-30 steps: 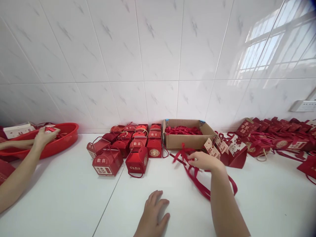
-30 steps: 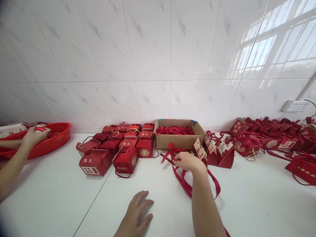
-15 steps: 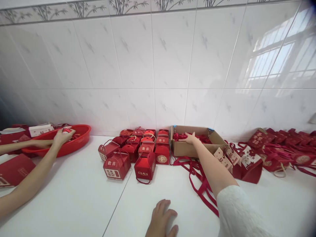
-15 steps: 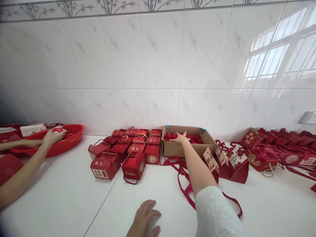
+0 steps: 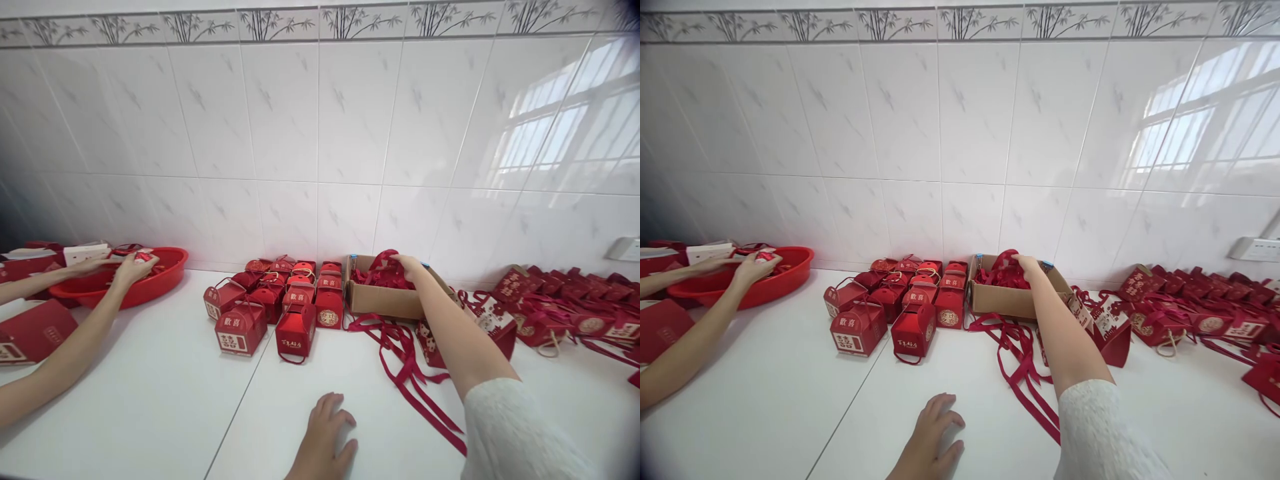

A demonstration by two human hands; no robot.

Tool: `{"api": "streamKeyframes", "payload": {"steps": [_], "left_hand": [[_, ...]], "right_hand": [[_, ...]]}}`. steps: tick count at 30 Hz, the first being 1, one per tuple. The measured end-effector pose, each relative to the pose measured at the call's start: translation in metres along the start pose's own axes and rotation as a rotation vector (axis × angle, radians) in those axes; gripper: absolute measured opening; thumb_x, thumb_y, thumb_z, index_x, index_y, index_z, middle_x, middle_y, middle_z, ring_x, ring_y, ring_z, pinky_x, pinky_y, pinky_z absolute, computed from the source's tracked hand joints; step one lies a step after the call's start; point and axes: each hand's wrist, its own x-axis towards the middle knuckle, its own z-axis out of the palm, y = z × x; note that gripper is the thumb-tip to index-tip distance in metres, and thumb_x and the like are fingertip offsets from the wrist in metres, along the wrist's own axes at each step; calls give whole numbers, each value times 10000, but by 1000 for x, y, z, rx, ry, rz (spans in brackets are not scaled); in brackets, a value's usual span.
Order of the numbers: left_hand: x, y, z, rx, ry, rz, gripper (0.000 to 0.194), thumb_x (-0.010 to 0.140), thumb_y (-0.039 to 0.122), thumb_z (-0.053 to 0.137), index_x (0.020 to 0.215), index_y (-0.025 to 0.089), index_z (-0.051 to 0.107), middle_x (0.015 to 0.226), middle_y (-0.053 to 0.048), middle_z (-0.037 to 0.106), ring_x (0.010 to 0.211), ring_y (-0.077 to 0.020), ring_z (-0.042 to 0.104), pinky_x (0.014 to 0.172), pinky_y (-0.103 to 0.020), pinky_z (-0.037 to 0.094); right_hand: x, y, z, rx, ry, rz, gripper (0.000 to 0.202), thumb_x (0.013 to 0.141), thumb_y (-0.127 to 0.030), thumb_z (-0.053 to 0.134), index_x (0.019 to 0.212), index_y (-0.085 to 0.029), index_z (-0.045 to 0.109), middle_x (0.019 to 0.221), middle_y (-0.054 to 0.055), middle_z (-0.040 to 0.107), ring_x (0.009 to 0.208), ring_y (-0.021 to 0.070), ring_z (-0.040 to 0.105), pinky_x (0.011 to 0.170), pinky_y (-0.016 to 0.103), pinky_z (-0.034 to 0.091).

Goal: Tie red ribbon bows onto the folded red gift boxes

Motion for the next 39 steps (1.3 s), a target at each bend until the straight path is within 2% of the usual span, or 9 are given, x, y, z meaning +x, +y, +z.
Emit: {"api": "streamKeyframes", "payload": {"steps": [4, 8, 11, 21, 25, 28, 32, 36, 39], "left_hand": [[-1, 4, -3, -2, -4, -29, 250, 780, 181, 521, 1004, 238, 615, 1381, -88, 471, 1333, -292, 351, 1070, -510, 342], [-1, 5, -5, -3, -32, -47, 263, 796, 199, 500, 1029, 242, 613, 1413, -80, 447, 1354, -294, 328, 1076, -517, 340], [-2, 6, -6, -2, -38, -58, 270, 799, 200, 491, 1036, 244, 613, 1427, -73, 436, 1367, -291, 312, 1083, -514, 338], [-2, 5, -7, 4, -50, -45, 263, 818, 235, 491, 1050, 258, 615, 1429, -62, 441, 1375, -292, 306, 1091, -516, 336], [-2, 4, -6, 5, -49, -33, 258, 826, 238, 491, 1050, 253, 617, 1430, -69, 438, 1376, -293, 300, 1100, -522, 321], [-1, 4, -5, 5, -38, -15, 251, 824, 233, 500, 1042, 254, 621, 1422, -67, 448, 1371, -292, 311, 1099, -521, 326], [-1, 4, -5, 8, -18, 1, 236, 835, 239, 494, 1026, 257, 630, 1402, -64, 469, 1360, -290, 332, 1091, -521, 342], [-1, 3, -6, 19, -17, 11, 234, 859, 261, 469, 1030, 259, 629, 1389, -66, 478, 1355, -283, 340, 1086, -510, 353], [-1, 4, -7, 32, -23, 17, 233, 866, 270, 465, 1035, 259, 625, 1393, -64, 473, 1359, -280, 333, 1087, -507, 351]], "right_hand": [[-6, -50, -18, 159, -26, 26, 304, 918, -334, 542, 1165, -157, 558, 1153, 81, 592, 961, 191, 609, 813, 390, 530], [-21, -93, -32, 295, -20, -43, 383, 931, -444, 444, 898, -107, 622, 831, 60, 623, 703, 142, 594, 638, 280, 522], [-35, -117, -38, 379, -27, -115, 469, 921, -518, 377, 812, -133, 621, 740, 41, 610, 643, 132, 574, 598, 261, 511], [-101, -163, -69, 600, -269, -719, 335, 877, -433, 433, 885, -198, 673, 987, 46, 692, 1034, 191, 611, 876, 334, 521], [-122, -163, -76, 514, -282, -760, 314, 880, -406, 451, 895, -195, 684, 997, 48, 690, 1051, 185, 609, 934, 317, 498], [-127, -158, -77, 418, -217, -705, 195, 848, -273, 525, 835, -165, 687, 871, 39, 683, 930, 152, 638, 947, 294, 482], [-133, -144, -74, 2, -193, -563, 137, 816, -221, 602, 804, -126, 699, 756, 42, 677, 776, 151, 639, 833, 308, 503], [-154, -113, -76, -491, -152, -339, 163, 684, -309, 762, 705, -149, 736, 671, 49, 680, 707, 200, 614, 751, 351, 489], [-177, -68, -94, -710, -165, -214, 261, 651, -426, 764, 805, -216, 758, 863, 64, 723, 859, 282, 624, 828, 428, 470]]}}
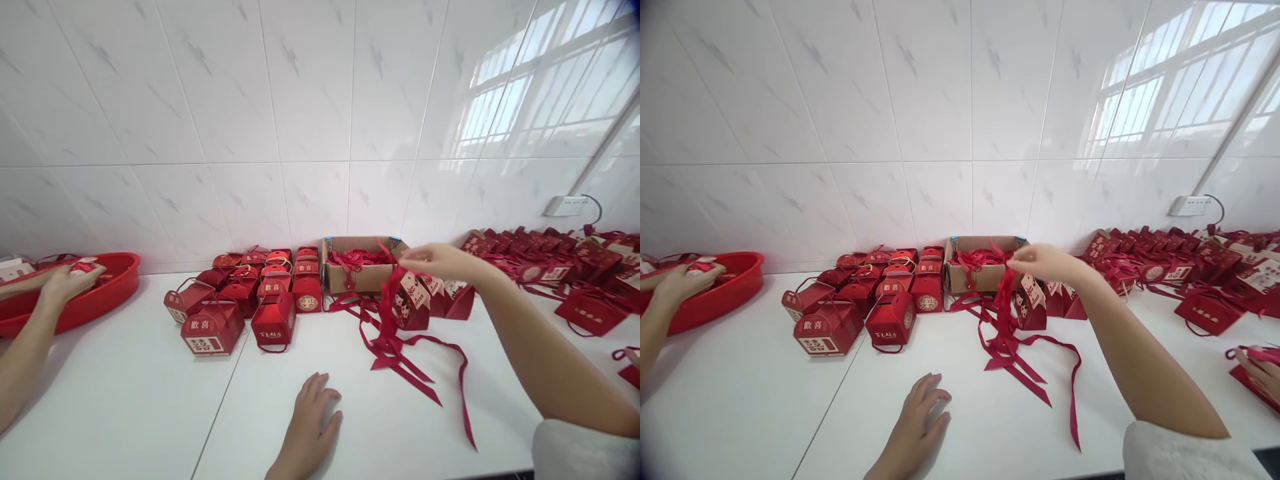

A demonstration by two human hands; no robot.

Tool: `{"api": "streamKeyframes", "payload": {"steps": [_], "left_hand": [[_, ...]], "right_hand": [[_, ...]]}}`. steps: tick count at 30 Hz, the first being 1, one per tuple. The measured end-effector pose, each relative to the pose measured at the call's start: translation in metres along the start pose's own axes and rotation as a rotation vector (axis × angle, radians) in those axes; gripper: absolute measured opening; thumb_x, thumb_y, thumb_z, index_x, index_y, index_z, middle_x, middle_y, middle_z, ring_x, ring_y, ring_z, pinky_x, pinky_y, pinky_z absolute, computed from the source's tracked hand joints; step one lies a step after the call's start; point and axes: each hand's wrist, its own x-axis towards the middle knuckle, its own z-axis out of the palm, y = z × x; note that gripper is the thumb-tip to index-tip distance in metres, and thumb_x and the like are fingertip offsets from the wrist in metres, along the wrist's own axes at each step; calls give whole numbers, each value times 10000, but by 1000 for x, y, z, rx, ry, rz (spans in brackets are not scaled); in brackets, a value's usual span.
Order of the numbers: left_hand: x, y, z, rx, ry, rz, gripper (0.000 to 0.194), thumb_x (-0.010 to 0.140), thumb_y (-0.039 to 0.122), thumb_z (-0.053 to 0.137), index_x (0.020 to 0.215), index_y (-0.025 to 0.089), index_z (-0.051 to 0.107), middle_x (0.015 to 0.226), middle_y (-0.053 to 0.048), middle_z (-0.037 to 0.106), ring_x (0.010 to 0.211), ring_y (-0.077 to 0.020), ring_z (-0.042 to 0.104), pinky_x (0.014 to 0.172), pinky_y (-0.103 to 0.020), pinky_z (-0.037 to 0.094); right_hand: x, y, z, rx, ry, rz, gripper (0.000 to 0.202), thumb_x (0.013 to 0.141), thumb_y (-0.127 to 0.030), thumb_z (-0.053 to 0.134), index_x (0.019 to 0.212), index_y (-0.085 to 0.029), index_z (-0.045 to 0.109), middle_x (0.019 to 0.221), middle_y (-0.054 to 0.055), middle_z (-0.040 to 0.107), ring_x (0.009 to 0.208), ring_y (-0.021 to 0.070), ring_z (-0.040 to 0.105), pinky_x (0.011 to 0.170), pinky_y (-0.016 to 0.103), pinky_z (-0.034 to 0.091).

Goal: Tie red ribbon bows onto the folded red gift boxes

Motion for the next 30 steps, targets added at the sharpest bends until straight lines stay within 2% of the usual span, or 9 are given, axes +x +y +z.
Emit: {"api": "streamKeyframes", "payload": {"steps": [4, 6, 9, 11, 15, 18, 21, 25, 30], "left_hand": [[0, 2, -1, 14, -15, -7, 238, 872, 284, 458, 1043, 262, 622, 1404, -58, 464, 1368, -275, 321, 1091, -503, 347], [1, 2, -1, 20, -27, -12, 241, 873, 286, 454, 1046, 263, 622, 1410, -57, 459, 1372, -275, 316, 1090, -505, 349], [2, 0, 1, 28, -30, -13, 247, 868, 276, 459, 1049, 265, 627, 1413, -58, 457, 1371, -286, 316, 1080, -523, 355], [4, -2, 3, 38, -16, -11, 249, 858, 264, 472, 1048, 270, 633, 1408, -58, 465, 1362, -295, 328, 1069, -532, 366], [7, -5, 7, 65, 12, 4, 257, 839, 251, 499, 1048, 281, 645, 1375, -58, 500, 1335, -301, 369, 1047, -526, 396], [8, -7, 9, 86, 14, 13, 261, 843, 269, 495, 1055, 285, 647, 1370, -60, 504, 1332, -302, 375, 1043, -525, 399], [8, -7, 8, 93, 18, 15, 262, 850, 285, 488, 1059, 284, 647, 1374, -65, 499, 1335, -304, 370, 1044, -528, 396], [8, -2, 4, 78, 27, 10, 254, 861, 312, 481, 1052, 286, 646, 1363, -66, 507, 1327, -301, 381, 1045, -522, 397], [4, -7, 8, -5, 75, -6, 296, 885, 384, 463, 1125, 279, 602, 1340, -83, 500, 1303, -273, 415, 1048, -477, 412]], "right_hand": [[-63, 98, 36, -158, -56, -2, 461, 731, -559, 611, 1082, -269, 689, 1219, 74, 637, 1146, 328, 546, 1001, 463, 400], [-101, 155, 64, -306, 32, 160, 750, 651, -619, 605, 1292, -233, 554, 1398, 125, 486, 1306, 389, 387, 1041, 531, 342], [-154, 223, 119, -516, 313, 624, 1021, 598, -699, 516, 1404, -83, 399, 1446, 259, 361, 1327, 495, 295, 992, 630, 328], [-180, 244, 157, -547, 353, 601, 1024, 671, -712, 393, 1420, -15, 340, 1453, 272, 344, 1350, 467, 275, 1037, 595, 304], [-201, 219, 214, -583, 282, 397, 834, 812, -641, 283, 1497, -173, 207, 1535, 144, 240, 1403, 414, 166, 1057, 649, 211], [-184, 177, 227, -572, 6, 159, 872, 743, -694, 441, 1484, -278, 244, 1565, 85, 135, 1413, 420, 32, 1077, 660, 114], [-140, 146, 220, -474, -208, 128, 862, 785, -703, 400, 1497, -306, 119, 1576, 48, -3, 1412, 425, -8, 1084, 653, 77], [-58, 126, 215, -384, -329, 4, 869, 786, -728, 405, 1495, -316, 120, 1583, 39, 11, 1420, 400, 96, 1103, 531, 208], [16, 111, 233, -396, -192, 8, 700, 883, -606, 353, 1469, -227, 295, 1549, 93, 236, 1382, 363, 248, 1061, 503, 273]]}}
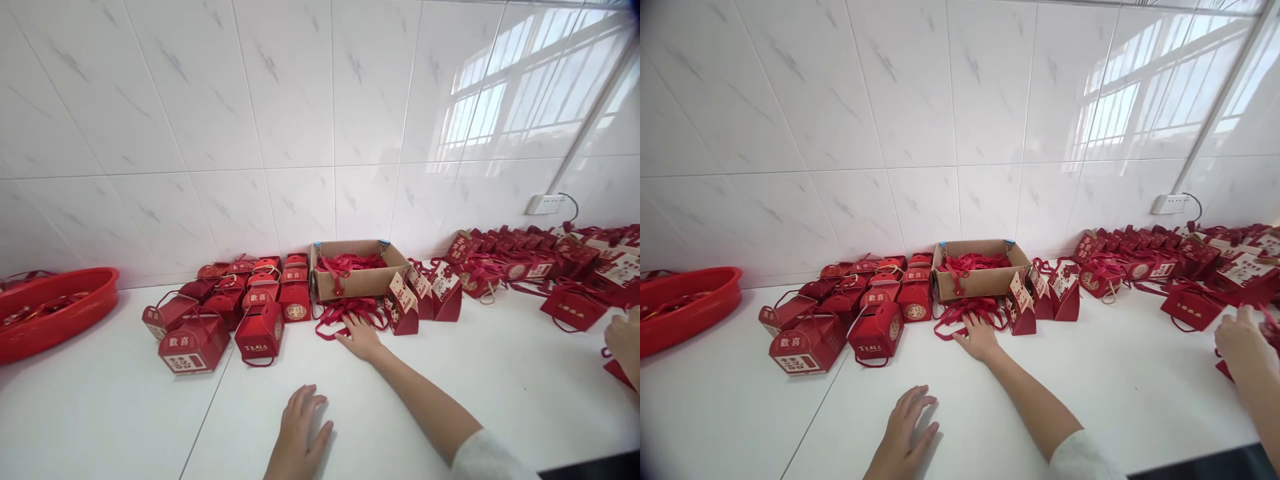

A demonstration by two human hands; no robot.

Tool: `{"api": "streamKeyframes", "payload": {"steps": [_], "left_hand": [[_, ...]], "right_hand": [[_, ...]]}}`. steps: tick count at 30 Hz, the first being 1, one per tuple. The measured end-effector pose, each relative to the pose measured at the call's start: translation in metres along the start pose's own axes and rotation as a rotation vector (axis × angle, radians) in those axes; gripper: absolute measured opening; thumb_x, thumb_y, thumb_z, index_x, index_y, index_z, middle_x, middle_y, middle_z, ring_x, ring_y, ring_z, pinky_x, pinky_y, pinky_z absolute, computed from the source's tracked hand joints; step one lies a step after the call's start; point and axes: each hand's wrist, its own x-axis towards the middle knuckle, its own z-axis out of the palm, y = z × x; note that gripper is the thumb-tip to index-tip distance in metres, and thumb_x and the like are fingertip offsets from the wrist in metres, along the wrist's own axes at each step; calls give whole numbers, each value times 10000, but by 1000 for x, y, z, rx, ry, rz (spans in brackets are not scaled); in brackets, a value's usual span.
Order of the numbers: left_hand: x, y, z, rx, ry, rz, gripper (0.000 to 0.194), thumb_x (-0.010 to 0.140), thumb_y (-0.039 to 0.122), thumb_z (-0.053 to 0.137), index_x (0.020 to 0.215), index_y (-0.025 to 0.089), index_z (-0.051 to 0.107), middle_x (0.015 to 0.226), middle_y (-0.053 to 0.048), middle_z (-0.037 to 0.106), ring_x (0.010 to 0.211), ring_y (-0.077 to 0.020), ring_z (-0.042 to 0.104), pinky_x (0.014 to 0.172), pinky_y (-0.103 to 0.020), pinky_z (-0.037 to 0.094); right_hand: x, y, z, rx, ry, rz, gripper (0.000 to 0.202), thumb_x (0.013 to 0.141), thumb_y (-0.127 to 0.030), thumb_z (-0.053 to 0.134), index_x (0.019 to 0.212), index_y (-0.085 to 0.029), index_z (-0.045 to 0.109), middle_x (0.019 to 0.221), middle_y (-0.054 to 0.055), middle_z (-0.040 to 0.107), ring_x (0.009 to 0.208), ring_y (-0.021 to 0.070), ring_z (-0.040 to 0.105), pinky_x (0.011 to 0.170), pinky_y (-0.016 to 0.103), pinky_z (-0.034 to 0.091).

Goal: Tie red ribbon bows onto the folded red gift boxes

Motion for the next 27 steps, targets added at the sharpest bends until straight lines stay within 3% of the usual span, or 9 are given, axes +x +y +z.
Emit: {"api": "streamKeyframes", "payload": {"steps": [3, 6, 11, 13, 15, 18, 20, 24, 27], "left_hand": [[0, -13, 7, -52, 159, -20, 379, 905, 372, 427, 1260, 251, 479, 1364, -111, 434, 1305, -249, 408, 1054, -453, 408], [11, -24, 0, 43, 439, -59, 402, 884, 372, 445, 1248, 202, 431, 1305, -150, 437, 1273, -281, 411, 1057, -504, 367], [52, -18, -57, 371, 739, -359, 606, 830, 498, 494, 1294, 123, 391, 1385, -237, 302, 1311, -409, 290, 977, -576, 357], [71, -11, -88, 445, 701, -474, 710, 813, 569, 482, 1333, 101, 359, 1423, -257, 275, 1328, -424, 270, 1007, -566, 317], [90, -7, -115, 379, 471, -572, 770, 821, 634, 399, 1351, 81, 324, 1349, -252, 410, 1287, -390, 374, 1002, -530, 338], [111, -11, -146, 337, 338, -615, 857, 779, 720, 349, 1345, 76, 354, 1232, -264, 523, 1124, -402, 547, 860, -509, 445], [119, -17, -160, 333, 264, -610, 829, 731, 722, 436, 1313, 131, 431, 1231, -248, 548, 1072, -407, 586, 808, -492, 469], [118, -25, -177, 309, 106, -552, 580, 692, 554, 608, 1132, 176, 607, 1202, -166, 630, 1053, -354, 622, 807, -393, 486], [112, -18, -177, 268, -4, -464, 477, 669, 462, 657, 1062, 191, 658, 1171, -99, 671, 1044, -302, 637, 823, -316, 486]], "right_hand": [[8, -2, 5, 0, 118, 23, 478, 930, -442, 349, 1346, -260, 497, 1478, 64, 391, 1315, 316, 351, 1004, 477, 337], [0, 3, 6, 9, 220, 19, 360, 920, -325, 387, 1136, -269, 670, 1390, 36, 505, 1245, 288, 410, 965, 421, 367], [-6, -1, -17, 48, 394, 5, 337, 911, -336, 420, 949, -247, 742, 1314, 58, 565, 1168, 314, 423, 966, 464, 309], [-2, -4, -37, 76, 458, 15, 333, 907, -352, 430, 918, -242, 744, 1296, 70, 567, 1198, 325, 388, 980, 488, 271], [0, -5, -61, 114, 497, 52, 295, 877, -363, 485, 842, -235, 749, 1252, 87, 588, 1177, 345, 406, 983, 540, 230], [-6, 3, -99, 194, 491, 136, 262, 807, -385, 592, 642, -236, 732, 842, 91, 688, 956, 334, 542, 961, 649, 156], [-17, 9, -121, 248, 491, 185, 244, 760, -412, 648, 595, -250, 725, 679, 73, 653, 903, 339, 560, 941, 681, 150], [-52, 5, -150, 399, 664, 175, 204, 705, -398, 693, 569, -246, 685, 794, 58, 666, 1023, 343, 530, 940, 585, 295], [-74, -9, -161, 633, 565, 52, 253, 779, -453, 611, 673, -226, 643, 664, 34, 649, 749, 246, 608, 744, 422, 465]]}}
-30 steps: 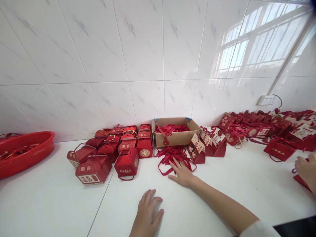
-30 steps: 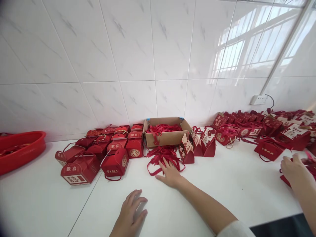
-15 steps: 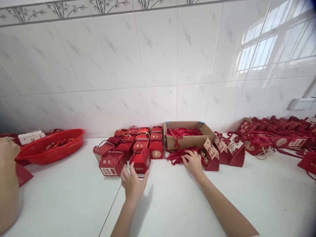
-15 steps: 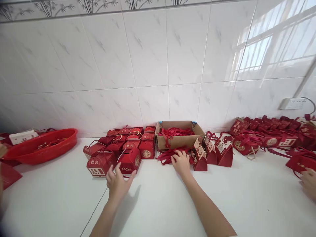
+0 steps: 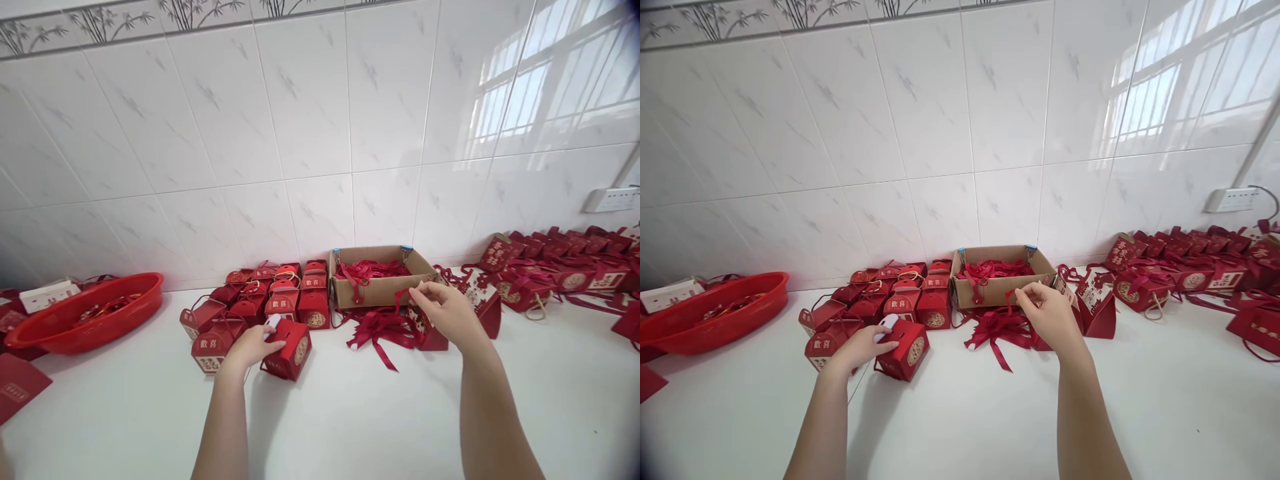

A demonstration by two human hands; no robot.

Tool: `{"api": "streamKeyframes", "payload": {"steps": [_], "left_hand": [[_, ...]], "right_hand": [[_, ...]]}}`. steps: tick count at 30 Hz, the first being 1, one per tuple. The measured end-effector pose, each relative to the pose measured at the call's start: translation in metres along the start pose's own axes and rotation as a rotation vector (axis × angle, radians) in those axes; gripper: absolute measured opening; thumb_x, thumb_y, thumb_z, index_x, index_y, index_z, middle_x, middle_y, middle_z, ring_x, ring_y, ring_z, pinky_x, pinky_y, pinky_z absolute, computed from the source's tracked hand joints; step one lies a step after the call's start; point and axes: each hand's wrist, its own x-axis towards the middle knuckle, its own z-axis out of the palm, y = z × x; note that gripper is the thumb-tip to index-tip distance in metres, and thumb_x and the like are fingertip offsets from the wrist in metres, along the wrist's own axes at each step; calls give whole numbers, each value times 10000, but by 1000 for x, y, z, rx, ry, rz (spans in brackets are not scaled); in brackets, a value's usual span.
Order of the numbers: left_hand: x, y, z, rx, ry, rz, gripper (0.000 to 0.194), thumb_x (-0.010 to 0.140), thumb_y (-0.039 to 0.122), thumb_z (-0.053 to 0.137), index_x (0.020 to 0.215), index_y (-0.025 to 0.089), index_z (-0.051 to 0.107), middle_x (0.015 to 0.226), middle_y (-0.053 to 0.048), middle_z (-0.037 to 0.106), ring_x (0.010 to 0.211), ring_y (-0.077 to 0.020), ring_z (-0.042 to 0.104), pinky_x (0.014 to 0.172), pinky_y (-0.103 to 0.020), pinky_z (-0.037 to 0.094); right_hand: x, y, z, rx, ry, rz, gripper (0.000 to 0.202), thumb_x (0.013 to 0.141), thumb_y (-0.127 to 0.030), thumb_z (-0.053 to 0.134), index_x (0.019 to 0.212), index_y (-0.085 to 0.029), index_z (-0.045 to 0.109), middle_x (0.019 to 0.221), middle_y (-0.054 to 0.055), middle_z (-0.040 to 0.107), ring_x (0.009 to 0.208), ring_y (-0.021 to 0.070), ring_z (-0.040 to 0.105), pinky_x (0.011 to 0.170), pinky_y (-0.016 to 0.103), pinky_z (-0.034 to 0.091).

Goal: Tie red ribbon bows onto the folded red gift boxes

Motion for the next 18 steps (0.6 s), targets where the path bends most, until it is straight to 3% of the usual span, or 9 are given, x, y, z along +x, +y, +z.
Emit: {"api": "streamKeyframes", "payload": {"steps": [2, 5, 9, 11, 13, 15, 18], "left_hand": [[-6, 10, 5, -16, -72, 77, 477, 667, 453, 662, 1075, 204, 667, 1191, -75, 667, 1066, -282, 627, 853, -299, 480], [-10, 35, 15, -30, -174, 185, 506, 679, 494, 649, 1118, 242, 663, 1268, -50, 625, 1142, -282, 580, 909, -312, 461], [-11, 65, 19, -26, -299, 295, 597, 673, 558, 652, 1196, 268, 634, 1308, -43, 599, 1173, -291, 560, 933, -323, 449], [-14, 74, 16, -25, -331, 327, 642, 682, 578, 642, 1250, 283, 596, 1330, -41, 581, 1182, -297, 552, 933, -334, 452], [-19, 78, 13, -12, -337, 358, 612, 739, 561, 591, 1289, 295, 561, 1345, -37, 569, 1194, -298, 543, 937, -349, 452], [-27, 79, 10, 19, -318, 384, 546, 807, 502, 524, 1312, 295, 537, 1359, -38, 556, 1215, -299, 527, 964, -373, 433], [-41, 76, 5, 29, -289, 417, 498, 848, 453, 476, 1324, 312, 521, 1378, -20, 539, 1242, -289, 503, 1003, -386, 399]], "right_hand": [[-8, -10, -2, 188, -128, 9, 254, 796, -478, 603, 838, -229, 628, 602, 11, 638, 601, 198, 598, 607, 339, 481], [-13, -18, -1, 424, -135, -27, 361, 782, -438, 659, 1075, -245, 575, 549, -25, 621, 534, 173, 592, 551, 298, 487], [-18, -18, -4, 884, -149, -151, 109, 814, -338, 622, 895, -268, 645, 750, 8, 705, 803, 212, 692, 685, 324, 548], [-20, -15, -6, 1066, -153, -222, 133, 810, -298, 592, 914, -305, 674, 920, 2, 723, 972, 243, 676, 735, 351, 566], [-23, -12, -7, 1127, -102, -298, 240, 796, -252, 601, 1004, -347, 675, 1008, -15, 718, 1009, 243, 668, 751, 357, 574], [-24, -8, -6, 1068, -49, -365, 268, 793, -215, 638, 1023, -345, 682, 1005, -4, 722, 925, 227, 692, 734, 351, 573], [-26, -7, -2, 907, 52, -460, 154, 796, -228, 681, 930, -292, 722, 723, 3, 701, 626, 156, 654, 592, 291, 528]]}}
